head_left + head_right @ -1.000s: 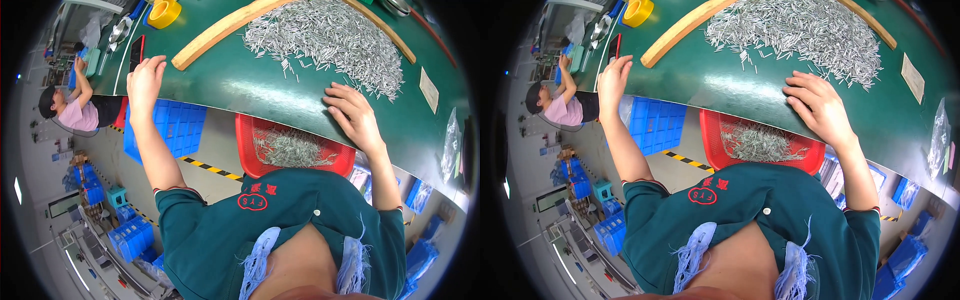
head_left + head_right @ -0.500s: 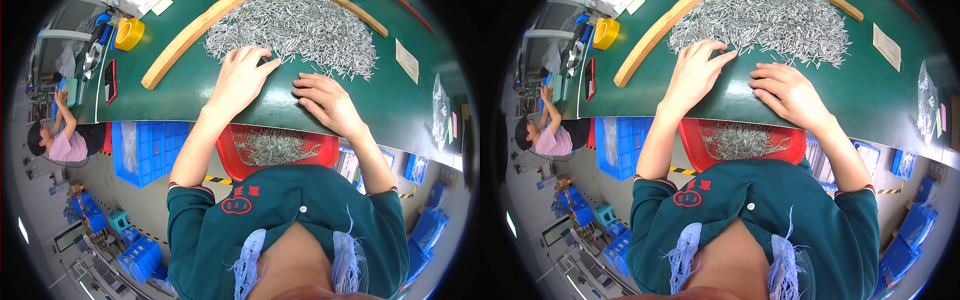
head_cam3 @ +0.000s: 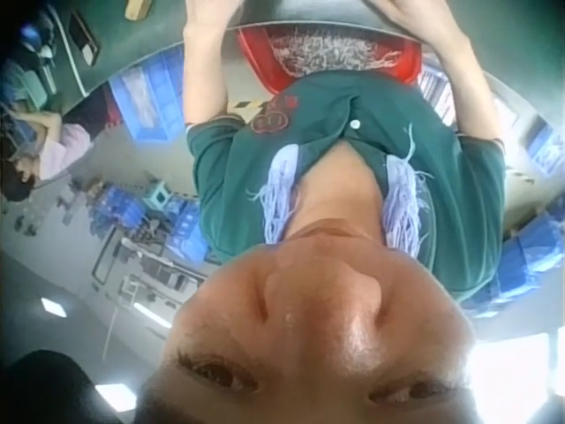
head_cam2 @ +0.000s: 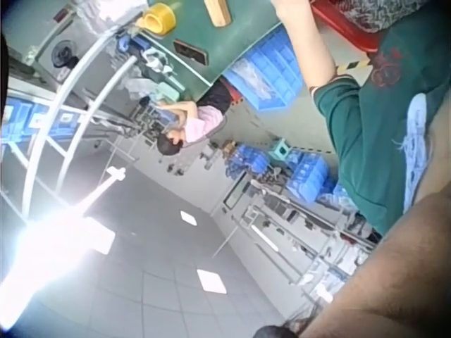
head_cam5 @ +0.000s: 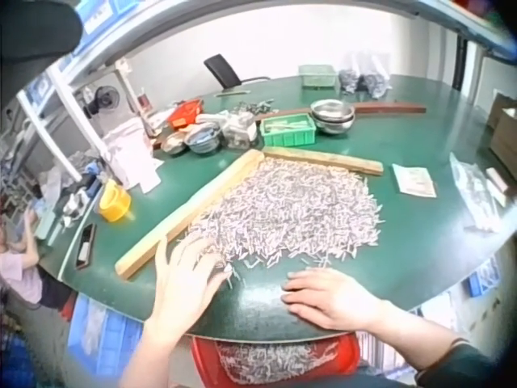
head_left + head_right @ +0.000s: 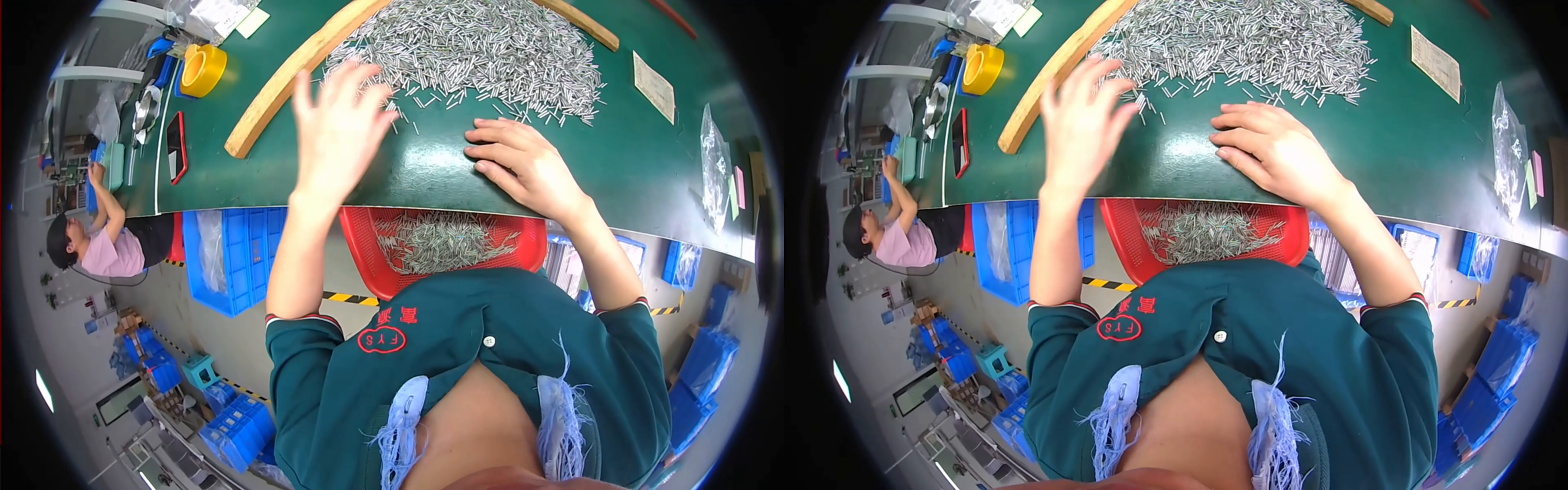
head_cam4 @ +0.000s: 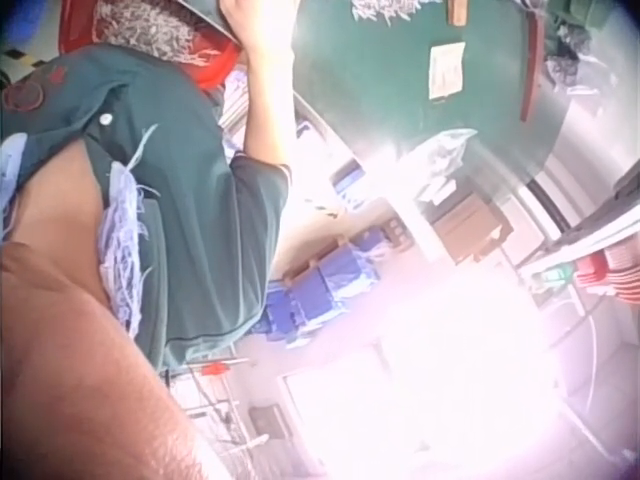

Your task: Sorting and arranging a large quantity of small metal pins on a workbench into a specific order or pile.

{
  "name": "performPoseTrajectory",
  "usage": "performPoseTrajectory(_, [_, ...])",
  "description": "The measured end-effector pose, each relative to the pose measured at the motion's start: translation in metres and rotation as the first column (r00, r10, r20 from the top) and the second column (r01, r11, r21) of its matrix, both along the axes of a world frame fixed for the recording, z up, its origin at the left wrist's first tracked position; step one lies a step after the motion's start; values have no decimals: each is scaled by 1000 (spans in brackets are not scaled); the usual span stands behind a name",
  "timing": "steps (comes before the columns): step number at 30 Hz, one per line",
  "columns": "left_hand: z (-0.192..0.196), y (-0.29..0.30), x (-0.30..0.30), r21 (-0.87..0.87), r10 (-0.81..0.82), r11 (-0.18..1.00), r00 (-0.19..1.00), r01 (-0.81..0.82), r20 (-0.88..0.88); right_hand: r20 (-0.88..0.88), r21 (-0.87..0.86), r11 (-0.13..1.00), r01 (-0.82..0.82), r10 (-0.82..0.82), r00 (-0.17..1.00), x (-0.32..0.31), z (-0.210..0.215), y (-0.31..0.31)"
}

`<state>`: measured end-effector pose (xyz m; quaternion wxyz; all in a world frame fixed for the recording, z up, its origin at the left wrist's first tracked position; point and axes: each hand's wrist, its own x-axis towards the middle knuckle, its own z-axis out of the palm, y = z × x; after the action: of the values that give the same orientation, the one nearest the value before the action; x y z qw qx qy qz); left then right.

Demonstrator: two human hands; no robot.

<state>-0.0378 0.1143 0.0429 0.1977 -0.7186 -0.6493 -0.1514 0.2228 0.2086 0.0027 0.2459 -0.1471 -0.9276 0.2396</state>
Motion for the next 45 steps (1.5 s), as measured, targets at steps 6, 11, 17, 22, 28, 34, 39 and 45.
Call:
performPoseTrajectory(6, [8,-67,-91,107,427,900,904,-422,-24,13,15,1000,-1,1,1000,-2,3,0])
performPoseTrajectory(11, [0,-101,-126,-44,723,687,688,-726,-67,20,39,999,-9,8,1000,-3,4,1])
performPoseTrajectory(17, [-18,-62,-55,-350,344,902,912,-255,223,120,140,986,88,-105,987,-4,9,-1])
performPoseTrajectory(22, [-36,-27,-4,-397,220,912,940,-103,261,179,130,981,146,-168,969,-7,7,-2])
performPoseTrajectory(28, [-49,0,33,-301,-5,948,953,100,302,251,186,977,106,-151,956,-19,5,6])
performPoseTrajectory(34, [-47,-29,56,-291,-93,940,955,177,282,353,243,966,-90,-2,936,-8,4,-3])
performPoseTrajectory(39, [-46,-51,75,-285,-19,952,947,115,320,369,212,968,-133,47,928,-6,10,-25])
performPoseTrajectory(45, [-34,-61,59,-259,23,963,928,79,372,295,66,990,-121,97,951,6,18,-23])
